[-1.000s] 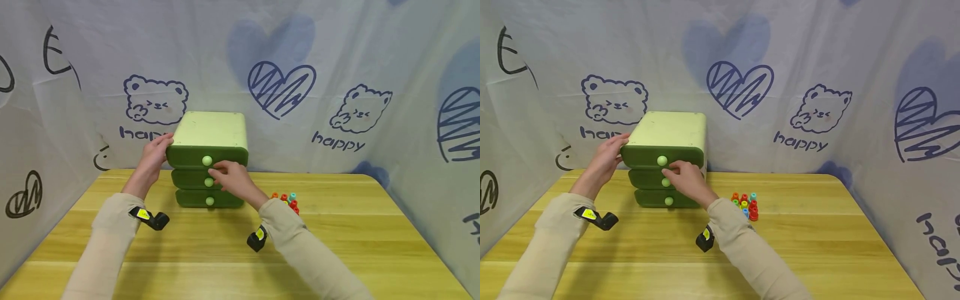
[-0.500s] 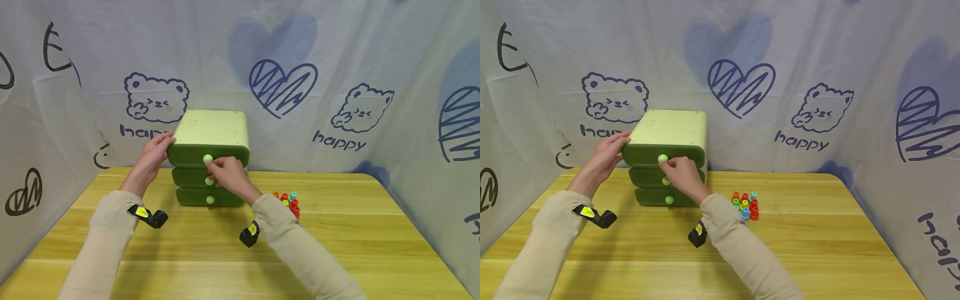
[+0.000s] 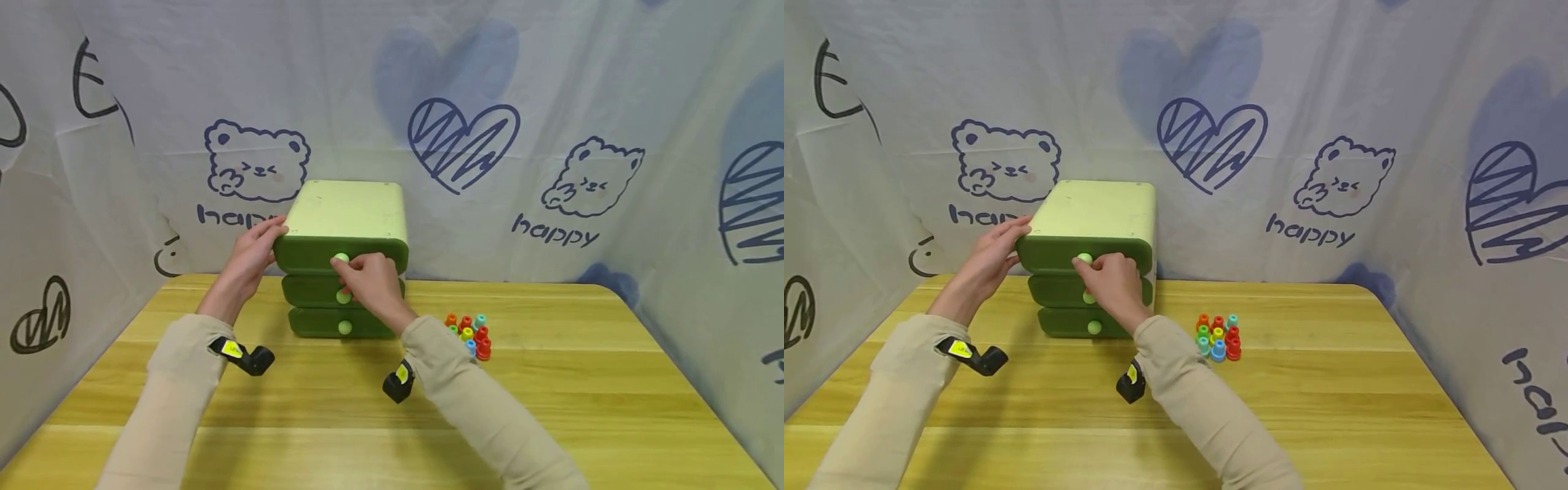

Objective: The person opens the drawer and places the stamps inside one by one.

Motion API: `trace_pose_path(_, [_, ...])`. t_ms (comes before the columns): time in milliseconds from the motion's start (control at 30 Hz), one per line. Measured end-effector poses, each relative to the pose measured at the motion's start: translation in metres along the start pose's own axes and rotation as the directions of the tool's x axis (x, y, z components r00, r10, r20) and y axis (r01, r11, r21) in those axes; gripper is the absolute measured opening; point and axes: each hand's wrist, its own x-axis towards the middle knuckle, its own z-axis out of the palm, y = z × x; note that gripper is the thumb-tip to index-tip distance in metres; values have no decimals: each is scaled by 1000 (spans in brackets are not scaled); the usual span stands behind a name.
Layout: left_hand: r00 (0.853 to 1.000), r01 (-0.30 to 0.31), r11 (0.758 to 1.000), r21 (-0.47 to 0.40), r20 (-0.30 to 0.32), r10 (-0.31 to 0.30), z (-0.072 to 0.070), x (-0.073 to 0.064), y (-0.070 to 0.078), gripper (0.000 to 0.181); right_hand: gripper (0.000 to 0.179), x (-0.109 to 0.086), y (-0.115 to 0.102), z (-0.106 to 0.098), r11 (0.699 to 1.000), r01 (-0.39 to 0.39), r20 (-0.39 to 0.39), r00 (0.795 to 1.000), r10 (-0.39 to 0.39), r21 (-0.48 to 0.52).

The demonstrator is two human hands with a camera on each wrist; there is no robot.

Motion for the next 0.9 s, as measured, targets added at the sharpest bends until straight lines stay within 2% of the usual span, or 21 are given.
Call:
trace_pose_path(200, [1000,-12,1000,-8,-9,12,1,0,-1,56,39,0,4,2,995,88,-43,995,-90,-53])
trace_pose_path(467, [1000,-9,1000,-7,6,9,-2,0,-4,57,36,2,10,7,972,190,-89,975,-203,-134])
trace_pose_path(700, [999,2,1000,-11,39,-1,-4,1,-5,58,35,0,11,6,957,229,-99,964,-249,-176])
trace_pose_path(900, [999,12,1000,-22,36,-11,-6,0,-3,57,34,-7,9,6,952,228,-109,961,-253,-205])
